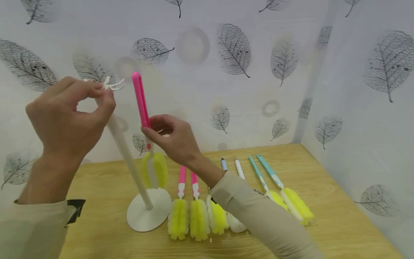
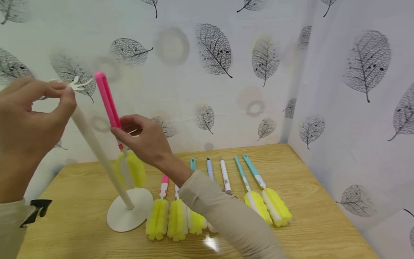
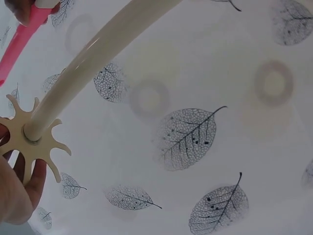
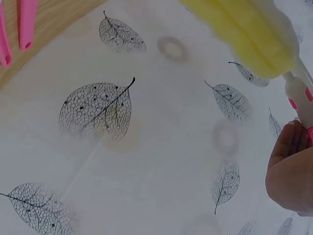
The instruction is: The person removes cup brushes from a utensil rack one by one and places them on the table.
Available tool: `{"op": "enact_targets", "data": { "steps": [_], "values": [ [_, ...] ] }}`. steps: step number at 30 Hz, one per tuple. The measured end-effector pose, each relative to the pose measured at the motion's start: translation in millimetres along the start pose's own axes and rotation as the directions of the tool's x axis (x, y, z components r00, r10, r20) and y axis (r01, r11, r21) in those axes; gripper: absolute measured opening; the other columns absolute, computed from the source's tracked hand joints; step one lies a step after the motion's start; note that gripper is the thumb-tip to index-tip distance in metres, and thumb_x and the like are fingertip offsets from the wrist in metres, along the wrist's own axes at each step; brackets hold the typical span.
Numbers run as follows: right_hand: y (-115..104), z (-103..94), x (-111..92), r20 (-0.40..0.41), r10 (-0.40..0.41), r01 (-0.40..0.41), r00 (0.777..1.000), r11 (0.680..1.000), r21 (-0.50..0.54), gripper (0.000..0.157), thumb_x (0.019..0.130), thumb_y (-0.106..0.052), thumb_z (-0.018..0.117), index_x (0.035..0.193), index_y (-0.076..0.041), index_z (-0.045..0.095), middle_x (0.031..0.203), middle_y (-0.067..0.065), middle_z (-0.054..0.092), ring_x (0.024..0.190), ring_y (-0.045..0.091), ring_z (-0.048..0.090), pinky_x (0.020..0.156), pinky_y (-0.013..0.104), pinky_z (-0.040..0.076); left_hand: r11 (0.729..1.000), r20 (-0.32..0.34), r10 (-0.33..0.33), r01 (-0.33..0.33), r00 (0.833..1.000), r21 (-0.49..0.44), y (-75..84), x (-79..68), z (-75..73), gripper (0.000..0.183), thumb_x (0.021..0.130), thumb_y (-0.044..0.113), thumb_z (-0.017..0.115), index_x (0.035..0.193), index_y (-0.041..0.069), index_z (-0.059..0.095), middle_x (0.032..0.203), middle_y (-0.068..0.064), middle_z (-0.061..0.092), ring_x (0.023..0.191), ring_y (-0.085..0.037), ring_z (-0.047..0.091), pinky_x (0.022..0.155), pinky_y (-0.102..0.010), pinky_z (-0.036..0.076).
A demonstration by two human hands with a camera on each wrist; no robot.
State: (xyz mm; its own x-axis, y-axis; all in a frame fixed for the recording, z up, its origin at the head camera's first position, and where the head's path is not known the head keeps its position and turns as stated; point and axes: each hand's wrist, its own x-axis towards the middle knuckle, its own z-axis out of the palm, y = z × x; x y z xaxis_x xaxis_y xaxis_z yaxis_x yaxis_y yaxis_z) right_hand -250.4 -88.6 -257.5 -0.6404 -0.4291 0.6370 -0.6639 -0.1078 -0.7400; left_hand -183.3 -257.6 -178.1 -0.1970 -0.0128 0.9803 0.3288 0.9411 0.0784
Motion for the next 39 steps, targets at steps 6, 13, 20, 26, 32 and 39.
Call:
{"op": "enact_targets", "data": {
  "steps": [6, 13, 20, 26, 32, 39],
  "values": [
    [1.2, -35.9, 0.9, -0.079, -0.025, 0.027, 0.997, 1.0, 0.014, 0.024, 0.087, -0.011, 0.069, 0.108, 0.001, 0.064, 0.097, 0.006, 0.069, 0.083, 0.013, 0.064, 0.077, 0.03, 0.053, 0.994, -0.084, -0.089, 0.084, 0.992, -0.065, -6.0, -2.3, 3.6, 0.029, 0.079, 0.023, 0.062, 0.072, -0.002, 0.073, 0.075, -0.014, 0.07, 0.07, -0.02, 0.066, 0.059, -0.011, 0.023],
    [9.1, -89.5, -4.0, -0.171, 0.003, -0.02, 0.985, 0.995, -0.095, 0.026, 0.087, -0.013, 0.07, 0.108, 0.001, 0.065, 0.096, 0.006, 0.069, 0.084, 0.016, 0.066, 0.077, 0.031, 0.053, 0.976, -0.108, -0.145, 0.125, 0.983, -0.177, -11.6, -1.2, 3.7, 0.027, 0.075, 0.016, 0.06, 0.065, -0.008, 0.068, 0.071, -0.015, 0.068, 0.079, 0.015, 0.058, 0.066, -0.01, 0.031],
    [17.9, -132.6, -17.3, -0.248, 0.065, -0.116, 0.967, 0.974, -0.197, 0.027, 0.086, -0.02, 0.072, 0.105, -0.001, 0.068, 0.094, 0.006, 0.07, 0.081, 0.017, 0.065, 0.076, 0.029, 0.053, 0.961, -0.068, -0.142, 0.121, 0.988, -0.249, -19.2, 0.9, -3.8, 0.026, 0.076, 0.013, 0.06, 0.068, -0.012, 0.066, 0.075, -0.014, 0.07, 0.082, 0.007, 0.063, 0.077, -0.014, 0.043],
    [28.5, -161.3, -29.6, -0.279, 0.142, -0.228, 0.95, 0.925, -0.304, 0.031, 0.086, -0.028, 0.071, 0.106, -0.004, 0.069, 0.094, 0.005, 0.069, 0.08, 0.016, 0.064, 0.075, 0.027, 0.051, 0.955, -0.043, -0.154, 0.138, 0.987, -0.264, -21.7, 3.2, -6.7, 0.027, 0.077, 0.014, 0.06, 0.073, -0.013, 0.066, 0.082, 0.0, 0.072, 0.082, 0.009, 0.063, 0.081, -0.016, 0.044],
    [39.6, -189.5, -43.8, -0.256, 0.314, -0.397, 0.914, 0.817, -0.418, 0.037, 0.086, -0.038, 0.069, 0.104, -0.005, 0.068, 0.094, 0.006, 0.07, 0.085, 0.02, 0.065, 0.078, 0.034, 0.048, 0.963, 0.005, -0.148, 0.145, 0.989, -0.225, -47.0, 0.5, -3.6, 0.028, 0.077, 0.02, 0.062, 0.074, -0.008, 0.068, 0.089, 0.005, 0.072, 0.086, 0.008, 0.062, 0.085, -0.016, 0.043],
    [62.0, -207.3, -66.8, -0.121, 0.635, -0.598, 0.763, 0.621, -0.506, 0.038, 0.088, -0.037, 0.066, 0.104, -0.003, 0.068, 0.093, 0.009, 0.069, 0.082, 0.02, 0.066, 0.075, 0.037, 0.052, 0.982, 0.032, 0.002, 0.004, 0.999, -0.187, -166.2, -19.0, 26.9, 0.011, 0.073, 0.015, 0.07, 0.082, 0.01, 0.075, 0.098, 0.002, 0.072, 0.097, -0.012, 0.067, 0.094, -0.024, 0.043]
  ]
}}
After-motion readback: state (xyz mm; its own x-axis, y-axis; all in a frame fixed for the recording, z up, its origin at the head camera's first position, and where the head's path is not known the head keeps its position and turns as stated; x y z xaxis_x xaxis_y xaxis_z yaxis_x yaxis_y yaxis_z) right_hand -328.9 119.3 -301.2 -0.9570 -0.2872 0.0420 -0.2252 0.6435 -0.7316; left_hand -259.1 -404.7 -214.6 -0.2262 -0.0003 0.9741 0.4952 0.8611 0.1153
